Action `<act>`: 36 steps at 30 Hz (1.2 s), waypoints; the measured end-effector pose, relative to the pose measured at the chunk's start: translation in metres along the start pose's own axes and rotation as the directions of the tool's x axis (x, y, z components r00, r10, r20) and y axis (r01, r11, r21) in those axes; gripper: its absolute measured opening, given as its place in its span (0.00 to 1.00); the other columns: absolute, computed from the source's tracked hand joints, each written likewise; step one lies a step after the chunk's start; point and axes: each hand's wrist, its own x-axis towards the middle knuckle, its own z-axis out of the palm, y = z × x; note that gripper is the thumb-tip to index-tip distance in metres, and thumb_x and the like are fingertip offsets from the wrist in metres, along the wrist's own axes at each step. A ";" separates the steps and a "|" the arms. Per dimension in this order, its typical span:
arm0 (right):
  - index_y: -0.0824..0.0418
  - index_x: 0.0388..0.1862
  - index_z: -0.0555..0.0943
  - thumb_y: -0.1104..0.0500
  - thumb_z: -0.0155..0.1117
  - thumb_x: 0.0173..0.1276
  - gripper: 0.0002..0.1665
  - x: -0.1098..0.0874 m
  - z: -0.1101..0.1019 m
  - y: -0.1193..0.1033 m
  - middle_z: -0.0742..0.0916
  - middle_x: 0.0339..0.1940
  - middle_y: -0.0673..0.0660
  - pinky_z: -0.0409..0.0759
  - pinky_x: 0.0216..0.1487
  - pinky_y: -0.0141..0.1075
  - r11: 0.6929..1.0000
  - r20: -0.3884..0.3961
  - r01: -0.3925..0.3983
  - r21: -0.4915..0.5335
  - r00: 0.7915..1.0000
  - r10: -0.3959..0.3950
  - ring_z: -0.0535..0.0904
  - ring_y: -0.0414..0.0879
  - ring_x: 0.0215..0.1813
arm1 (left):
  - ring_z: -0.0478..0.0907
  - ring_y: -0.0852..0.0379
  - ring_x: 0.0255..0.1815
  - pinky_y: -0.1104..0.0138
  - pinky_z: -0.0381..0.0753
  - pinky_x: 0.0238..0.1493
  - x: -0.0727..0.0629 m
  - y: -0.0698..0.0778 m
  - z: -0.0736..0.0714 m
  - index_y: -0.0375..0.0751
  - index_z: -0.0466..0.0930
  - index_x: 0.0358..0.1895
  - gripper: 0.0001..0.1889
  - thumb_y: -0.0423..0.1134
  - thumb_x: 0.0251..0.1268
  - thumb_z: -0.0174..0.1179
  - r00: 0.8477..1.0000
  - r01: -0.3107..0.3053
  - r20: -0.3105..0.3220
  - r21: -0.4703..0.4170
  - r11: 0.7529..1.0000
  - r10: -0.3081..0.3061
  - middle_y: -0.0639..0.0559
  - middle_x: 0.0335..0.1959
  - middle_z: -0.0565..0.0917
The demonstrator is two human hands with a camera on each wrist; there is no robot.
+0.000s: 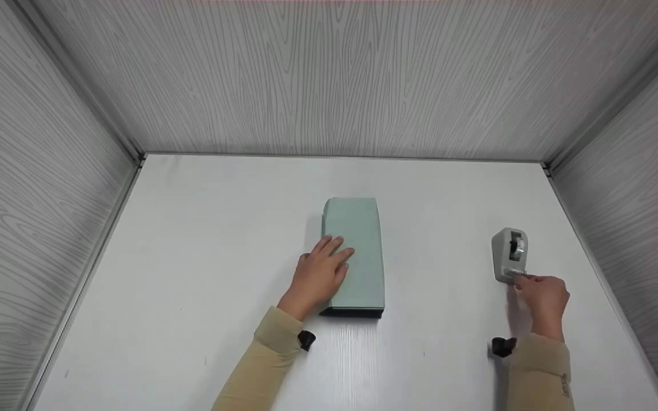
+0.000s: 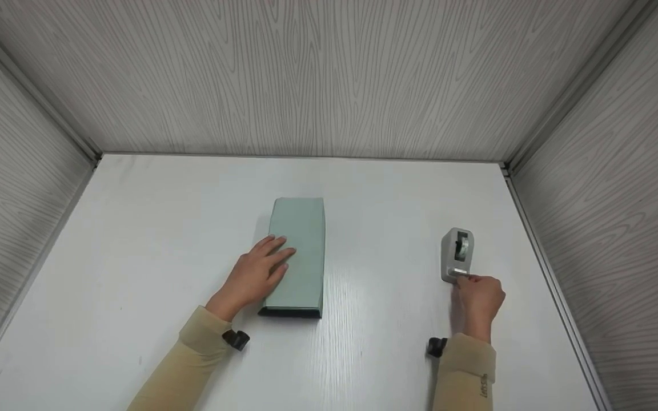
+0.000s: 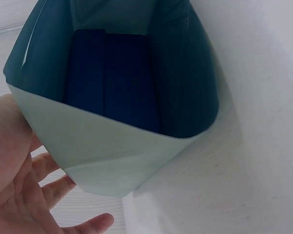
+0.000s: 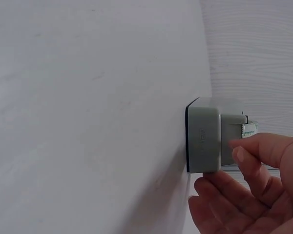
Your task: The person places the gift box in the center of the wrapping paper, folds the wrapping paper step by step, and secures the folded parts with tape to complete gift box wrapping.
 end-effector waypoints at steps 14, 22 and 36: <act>0.73 0.45 0.82 0.48 0.54 0.70 0.27 -0.005 -0.009 0.007 0.84 0.38 0.65 0.72 0.33 0.41 0.999 0.100 -0.029 -0.025 0.995 0.032 0.74 0.54 0.40 | 0.57 0.50 0.75 0.45 0.71 0.57 -0.001 0.000 -0.001 0.55 0.75 0.67 0.20 0.47 0.77 0.50 1.000 0.003 0.009 -0.002 1.000 -0.003 0.51 0.72 0.67; 0.73 0.48 0.76 0.43 0.48 0.76 0.31 -0.015 -0.001 -0.001 0.84 0.42 0.59 0.80 0.39 0.33 0.996 0.277 0.019 0.092 0.960 -0.044 0.79 0.44 0.40 | 0.56 0.50 0.75 0.45 0.71 0.56 0.000 0.000 0.000 0.54 0.75 0.67 0.20 0.47 0.77 0.50 1.000 0.009 0.016 -0.003 1.000 -0.009 0.51 0.72 0.67; 0.71 0.46 0.74 0.37 0.43 0.78 0.35 -0.031 0.038 -0.038 0.81 0.42 0.60 0.79 0.46 0.39 0.964 0.429 0.191 0.186 0.867 -0.254 0.79 0.49 0.44 | 0.57 0.50 0.74 0.45 0.72 0.56 0.000 0.001 0.001 0.54 0.76 0.66 0.19 0.47 0.77 0.50 1.000 0.002 -0.007 0.007 1.000 -0.002 0.51 0.71 0.68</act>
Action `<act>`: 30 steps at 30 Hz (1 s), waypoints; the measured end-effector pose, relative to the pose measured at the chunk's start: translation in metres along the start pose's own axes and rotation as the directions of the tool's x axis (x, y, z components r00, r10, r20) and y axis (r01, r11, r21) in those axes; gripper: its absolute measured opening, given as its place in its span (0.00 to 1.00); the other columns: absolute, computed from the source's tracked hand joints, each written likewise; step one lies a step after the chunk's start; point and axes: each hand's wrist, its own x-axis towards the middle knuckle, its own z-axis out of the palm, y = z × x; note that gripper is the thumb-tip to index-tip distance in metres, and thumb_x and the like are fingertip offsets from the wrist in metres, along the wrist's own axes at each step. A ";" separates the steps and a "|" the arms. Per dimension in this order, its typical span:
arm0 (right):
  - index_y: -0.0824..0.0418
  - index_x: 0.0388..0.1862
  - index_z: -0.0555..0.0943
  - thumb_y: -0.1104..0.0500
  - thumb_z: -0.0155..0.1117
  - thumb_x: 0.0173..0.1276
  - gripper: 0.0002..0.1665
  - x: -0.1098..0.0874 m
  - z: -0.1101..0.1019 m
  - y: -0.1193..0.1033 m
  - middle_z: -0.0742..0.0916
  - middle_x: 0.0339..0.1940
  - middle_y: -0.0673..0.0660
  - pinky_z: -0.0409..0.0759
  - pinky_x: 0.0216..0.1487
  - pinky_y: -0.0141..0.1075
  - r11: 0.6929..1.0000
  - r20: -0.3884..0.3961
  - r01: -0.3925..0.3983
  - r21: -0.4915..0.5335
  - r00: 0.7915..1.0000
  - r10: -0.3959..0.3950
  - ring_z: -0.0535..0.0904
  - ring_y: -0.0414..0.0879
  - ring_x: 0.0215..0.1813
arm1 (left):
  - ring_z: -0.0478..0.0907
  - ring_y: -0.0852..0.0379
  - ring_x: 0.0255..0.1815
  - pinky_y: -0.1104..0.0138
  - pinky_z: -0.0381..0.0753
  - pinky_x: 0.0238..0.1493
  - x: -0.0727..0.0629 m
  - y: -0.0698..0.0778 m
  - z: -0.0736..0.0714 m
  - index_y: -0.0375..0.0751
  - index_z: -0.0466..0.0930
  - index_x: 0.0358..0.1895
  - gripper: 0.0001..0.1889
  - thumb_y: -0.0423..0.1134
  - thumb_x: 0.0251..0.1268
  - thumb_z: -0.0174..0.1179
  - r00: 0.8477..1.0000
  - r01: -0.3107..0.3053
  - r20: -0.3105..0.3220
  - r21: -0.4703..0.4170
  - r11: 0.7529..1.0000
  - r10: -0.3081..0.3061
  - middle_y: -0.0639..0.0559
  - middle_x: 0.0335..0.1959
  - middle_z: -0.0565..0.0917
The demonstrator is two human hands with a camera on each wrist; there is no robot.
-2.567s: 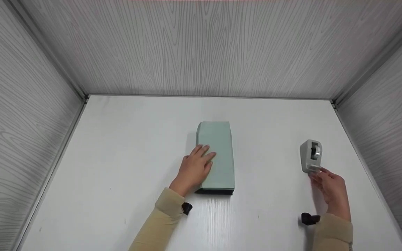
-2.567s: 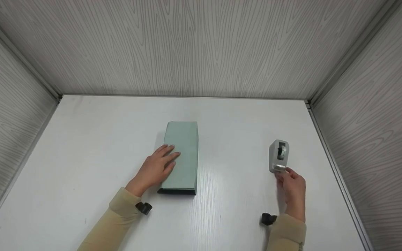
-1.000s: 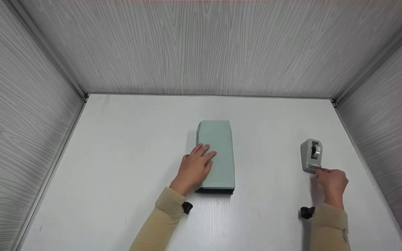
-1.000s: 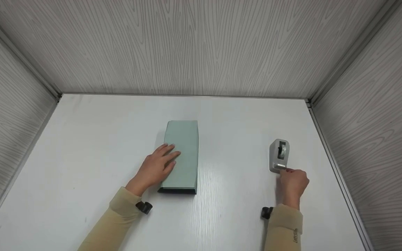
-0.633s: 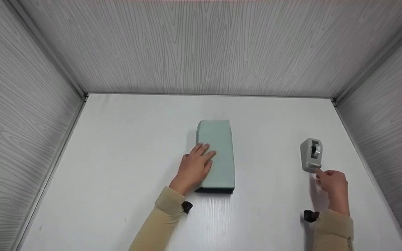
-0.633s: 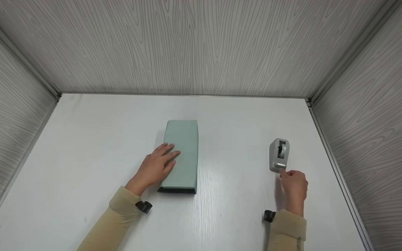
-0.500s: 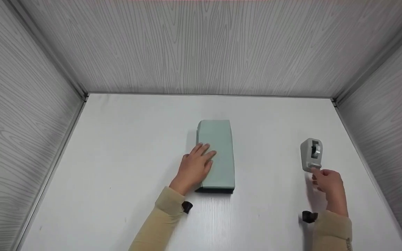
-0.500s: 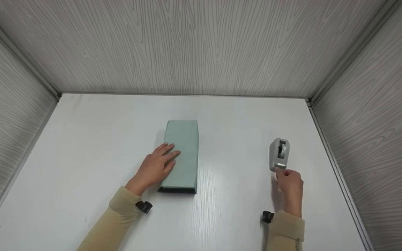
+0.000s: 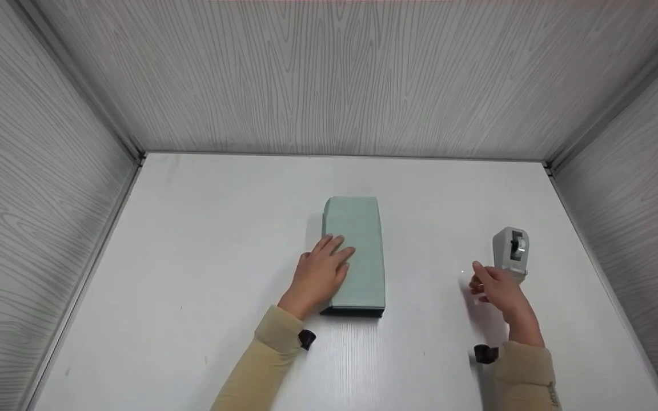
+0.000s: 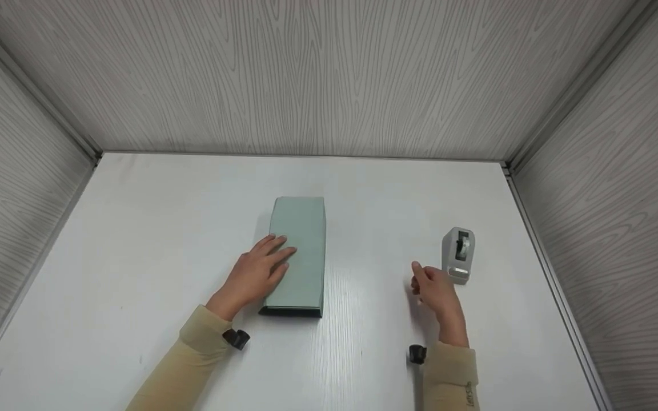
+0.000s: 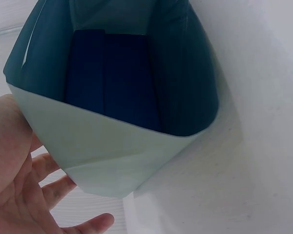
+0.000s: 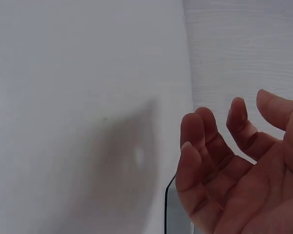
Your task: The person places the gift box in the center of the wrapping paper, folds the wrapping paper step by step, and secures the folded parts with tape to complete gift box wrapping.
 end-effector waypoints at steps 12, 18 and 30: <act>0.73 0.45 0.74 0.40 0.40 0.80 0.35 0.018 0.048 -0.033 0.81 0.41 0.65 0.80 0.47 0.46 0.964 0.261 0.229 0.136 0.930 -0.258 0.80 0.58 0.47 | 0.58 0.50 0.74 0.45 0.72 0.57 0.000 0.001 0.000 0.54 0.75 0.67 0.20 0.47 0.77 0.49 1.000 -0.003 0.006 0.035 0.999 0.003 0.50 0.71 0.68; 0.74 0.44 0.73 0.40 0.39 0.80 0.35 0.025 0.061 -0.055 0.80 0.40 0.67 0.79 0.47 0.48 0.951 0.324 0.252 0.180 0.897 -0.299 0.79 0.61 0.46 | 0.60 0.48 0.73 0.47 0.73 0.56 0.003 0.004 -0.002 0.53 0.75 0.66 0.19 0.47 0.77 0.49 1.000 -0.016 0.026 0.099 0.995 0.013 0.49 0.70 0.69; 0.66 0.36 0.74 0.33 0.40 0.77 0.37 0.052 0.079 -0.087 0.79 0.33 0.60 0.80 0.43 0.46 0.958 0.394 0.237 0.161 0.875 -0.283 0.79 0.54 0.39 | 0.66 0.43 0.68 0.47 0.75 0.54 0.008 0.014 -0.001 0.48 0.77 0.62 0.21 0.53 0.73 0.53 0.999 -0.029 -0.024 0.182 0.983 0.034 0.44 0.64 0.74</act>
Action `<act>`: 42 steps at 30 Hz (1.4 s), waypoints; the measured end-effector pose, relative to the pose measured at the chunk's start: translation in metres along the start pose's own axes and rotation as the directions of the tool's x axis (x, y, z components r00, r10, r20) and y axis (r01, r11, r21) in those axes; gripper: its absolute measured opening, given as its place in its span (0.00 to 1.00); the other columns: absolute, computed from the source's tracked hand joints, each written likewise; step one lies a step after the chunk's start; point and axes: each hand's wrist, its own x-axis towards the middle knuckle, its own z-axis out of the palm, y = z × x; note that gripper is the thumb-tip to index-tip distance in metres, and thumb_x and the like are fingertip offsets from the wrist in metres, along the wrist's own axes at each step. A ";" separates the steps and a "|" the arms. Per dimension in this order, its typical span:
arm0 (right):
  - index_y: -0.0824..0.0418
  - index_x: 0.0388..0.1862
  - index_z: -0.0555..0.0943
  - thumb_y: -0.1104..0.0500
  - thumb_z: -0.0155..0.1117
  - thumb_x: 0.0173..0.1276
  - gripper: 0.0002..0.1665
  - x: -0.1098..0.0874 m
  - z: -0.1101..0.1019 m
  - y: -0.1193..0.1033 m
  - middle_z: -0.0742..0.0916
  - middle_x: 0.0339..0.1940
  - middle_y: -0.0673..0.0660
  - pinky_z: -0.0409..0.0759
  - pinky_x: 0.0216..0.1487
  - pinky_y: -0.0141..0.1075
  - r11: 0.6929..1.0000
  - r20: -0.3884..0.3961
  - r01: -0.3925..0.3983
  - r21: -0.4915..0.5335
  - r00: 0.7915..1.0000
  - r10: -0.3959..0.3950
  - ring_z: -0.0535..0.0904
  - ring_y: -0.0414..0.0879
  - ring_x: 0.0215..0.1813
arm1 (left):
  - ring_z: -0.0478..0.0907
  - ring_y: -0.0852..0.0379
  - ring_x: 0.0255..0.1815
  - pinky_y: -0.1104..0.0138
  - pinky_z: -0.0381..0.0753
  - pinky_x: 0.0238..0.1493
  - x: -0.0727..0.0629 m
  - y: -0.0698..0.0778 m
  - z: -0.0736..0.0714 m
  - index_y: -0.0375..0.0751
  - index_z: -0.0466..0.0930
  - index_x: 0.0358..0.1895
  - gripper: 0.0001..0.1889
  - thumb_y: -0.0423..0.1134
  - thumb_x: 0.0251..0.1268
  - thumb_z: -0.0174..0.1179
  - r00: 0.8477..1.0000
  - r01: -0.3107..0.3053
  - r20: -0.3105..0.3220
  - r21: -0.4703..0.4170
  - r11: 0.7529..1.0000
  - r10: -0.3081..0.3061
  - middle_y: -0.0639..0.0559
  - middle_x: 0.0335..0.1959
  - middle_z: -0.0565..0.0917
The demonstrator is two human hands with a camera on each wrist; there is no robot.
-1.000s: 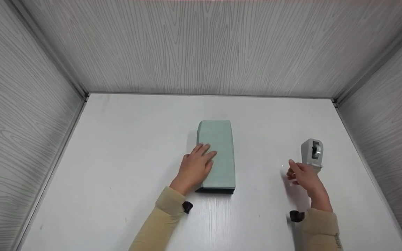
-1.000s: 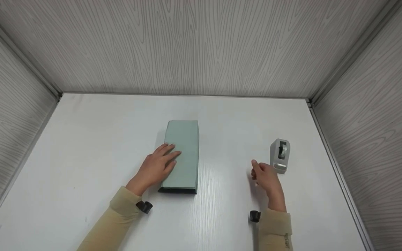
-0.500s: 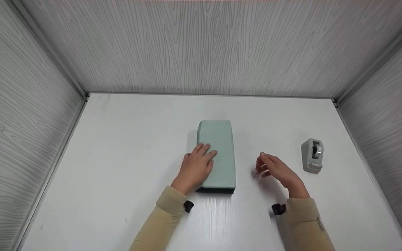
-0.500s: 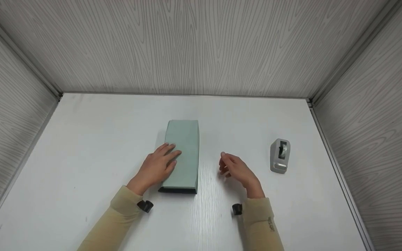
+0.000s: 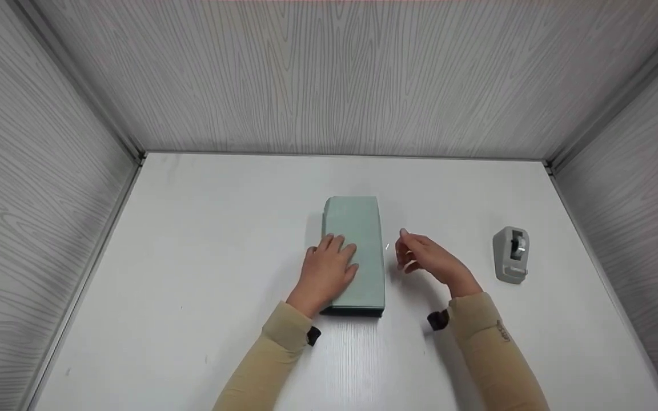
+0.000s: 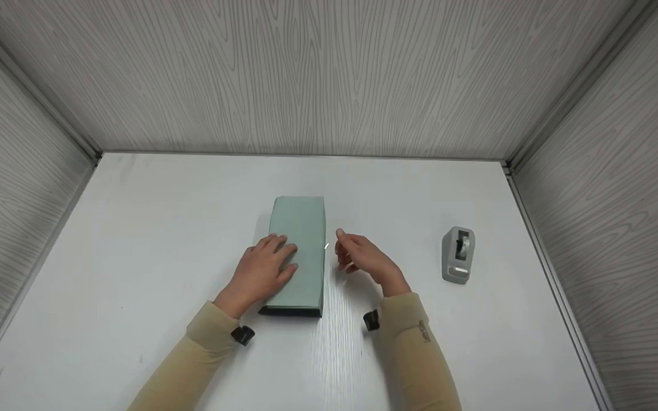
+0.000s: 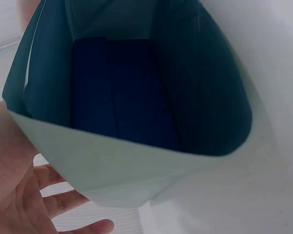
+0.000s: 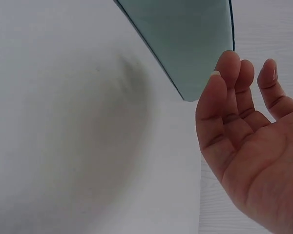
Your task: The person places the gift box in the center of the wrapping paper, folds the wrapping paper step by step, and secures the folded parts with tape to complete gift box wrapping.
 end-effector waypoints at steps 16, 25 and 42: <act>0.65 0.29 0.73 0.32 0.40 0.75 0.38 0.026 0.009 -0.008 0.73 0.26 0.55 0.76 0.37 0.48 0.999 0.030 -0.043 -0.014 0.999 0.043 0.72 0.48 0.30 | 0.67 0.39 0.63 0.48 0.76 0.50 0.007 0.014 0.001 0.59 0.68 0.72 0.25 0.51 0.74 0.49 0.998 0.000 0.057 0.113 0.994 -0.007 0.40 0.58 0.74; 0.73 0.35 0.72 0.33 0.40 0.77 0.41 0.028 0.010 -0.010 0.71 0.24 0.55 0.74 0.35 0.45 0.998 0.041 -0.058 -0.015 0.997 0.059 0.70 0.48 0.27 | 0.65 0.37 0.58 0.48 0.74 0.51 0.012 0.021 0.003 0.68 0.64 0.73 0.27 0.51 0.72 0.48 0.994 0.000 0.105 0.174 0.985 -0.019 0.38 0.58 0.70; 0.71 0.33 0.74 0.43 0.60 0.72 0.29 0.028 0.008 0.000 0.72 0.20 0.52 0.72 0.31 0.38 0.973 -0.001 -0.144 -0.179 0.989 0.146 0.69 0.45 0.26 | 0.64 0.38 0.57 0.48 0.73 0.51 0.012 0.022 0.005 0.69 0.63 0.74 0.26 0.54 0.73 0.46 0.993 0.004 0.115 0.211 0.977 -0.029 0.39 0.60 0.69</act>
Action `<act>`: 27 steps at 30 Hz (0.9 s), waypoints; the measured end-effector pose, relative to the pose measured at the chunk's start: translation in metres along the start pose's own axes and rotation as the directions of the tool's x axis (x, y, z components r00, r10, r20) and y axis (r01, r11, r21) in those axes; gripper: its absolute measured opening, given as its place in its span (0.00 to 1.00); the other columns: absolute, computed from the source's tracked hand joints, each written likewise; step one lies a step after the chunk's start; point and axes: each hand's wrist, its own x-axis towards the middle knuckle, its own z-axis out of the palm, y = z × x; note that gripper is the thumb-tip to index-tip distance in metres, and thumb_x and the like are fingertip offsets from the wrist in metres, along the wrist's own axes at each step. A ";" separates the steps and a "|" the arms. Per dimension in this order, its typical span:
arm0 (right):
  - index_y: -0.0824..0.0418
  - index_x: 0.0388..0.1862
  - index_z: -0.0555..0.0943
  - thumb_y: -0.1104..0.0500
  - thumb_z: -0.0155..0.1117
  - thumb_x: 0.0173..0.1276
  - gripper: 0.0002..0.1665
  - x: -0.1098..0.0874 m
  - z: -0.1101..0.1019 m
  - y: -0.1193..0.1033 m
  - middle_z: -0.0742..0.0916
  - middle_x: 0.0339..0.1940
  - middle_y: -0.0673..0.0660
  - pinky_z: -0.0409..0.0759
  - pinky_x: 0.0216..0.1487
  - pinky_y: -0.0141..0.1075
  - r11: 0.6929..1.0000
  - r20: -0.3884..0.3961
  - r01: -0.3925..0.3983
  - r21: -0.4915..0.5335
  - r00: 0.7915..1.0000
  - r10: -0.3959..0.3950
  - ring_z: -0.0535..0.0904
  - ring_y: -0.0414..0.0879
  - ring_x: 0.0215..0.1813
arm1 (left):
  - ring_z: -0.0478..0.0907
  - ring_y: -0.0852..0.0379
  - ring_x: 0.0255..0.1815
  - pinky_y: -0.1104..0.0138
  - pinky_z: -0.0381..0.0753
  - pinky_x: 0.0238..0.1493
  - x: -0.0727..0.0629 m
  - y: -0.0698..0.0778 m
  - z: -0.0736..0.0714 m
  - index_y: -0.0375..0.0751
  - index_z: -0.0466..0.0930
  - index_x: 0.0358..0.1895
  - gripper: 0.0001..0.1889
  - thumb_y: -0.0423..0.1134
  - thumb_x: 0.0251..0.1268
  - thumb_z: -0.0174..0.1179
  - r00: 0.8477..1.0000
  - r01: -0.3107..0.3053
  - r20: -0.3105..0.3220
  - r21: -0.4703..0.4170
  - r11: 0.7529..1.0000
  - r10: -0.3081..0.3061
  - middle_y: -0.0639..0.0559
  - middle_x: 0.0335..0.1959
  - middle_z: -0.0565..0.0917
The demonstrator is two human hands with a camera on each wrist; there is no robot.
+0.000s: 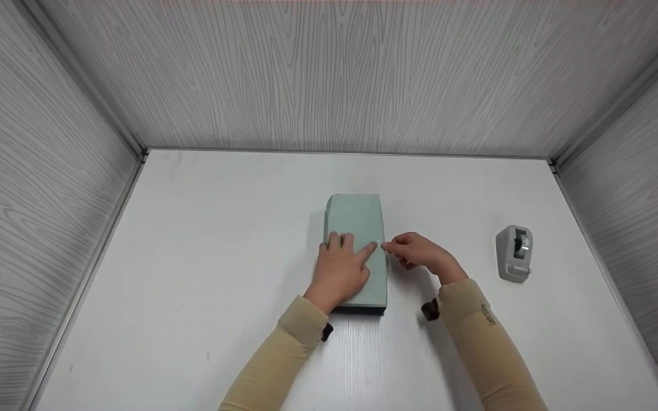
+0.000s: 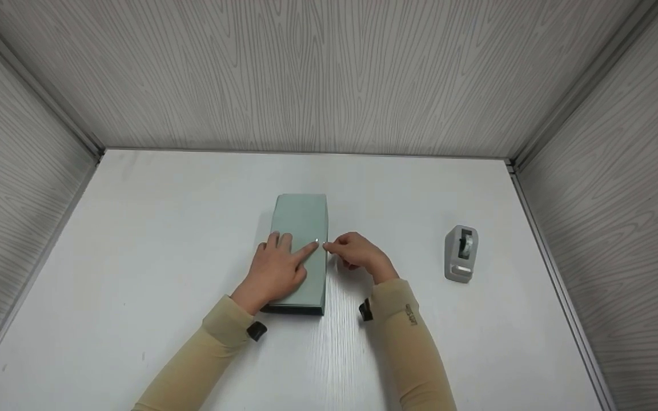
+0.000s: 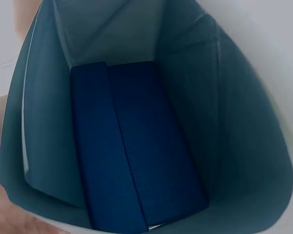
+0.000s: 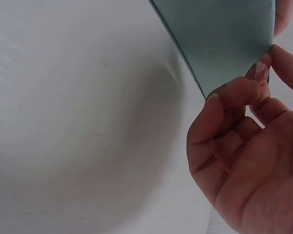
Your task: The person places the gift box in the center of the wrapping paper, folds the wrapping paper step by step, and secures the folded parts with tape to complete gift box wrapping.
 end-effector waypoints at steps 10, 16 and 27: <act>0.69 0.36 0.75 0.40 0.56 0.74 0.30 0.000 0.007 0.007 0.74 0.23 0.55 0.71 0.31 0.38 1.000 0.007 -0.013 0.012 1.000 0.013 0.69 0.47 0.28 | 0.64 0.39 0.60 0.49 0.73 0.51 -0.002 0.000 -0.002 0.69 0.63 0.74 0.26 0.53 0.73 0.46 1.000 -0.003 0.004 -0.008 1.000 0.003 0.40 0.61 0.68; 0.65 0.42 0.78 0.39 0.47 0.78 0.29 -0.006 0.010 -0.002 0.74 0.23 0.55 0.69 0.28 0.37 0.999 -0.047 -0.025 -0.021 0.999 0.024 0.68 0.46 0.26 | 0.63 0.39 0.59 0.48 0.72 0.52 0.001 -0.001 -0.001 0.70 0.62 0.74 0.27 0.53 0.73 0.46 1.000 0.004 0.021 -0.026 1.000 -0.004 0.40 0.61 0.68; 0.68 0.58 0.78 0.39 0.39 0.80 0.35 -0.018 0.015 -0.012 0.81 0.43 0.65 0.75 0.35 0.38 0.995 -0.255 -0.046 -0.090 0.967 0.022 0.76 0.51 0.41 | 0.64 0.39 0.58 0.48 0.73 0.50 0.002 -0.002 0.001 0.70 0.62 0.74 0.27 0.53 0.72 0.47 1.000 0.002 0.009 -0.034 0.999 -0.001 0.40 0.59 0.68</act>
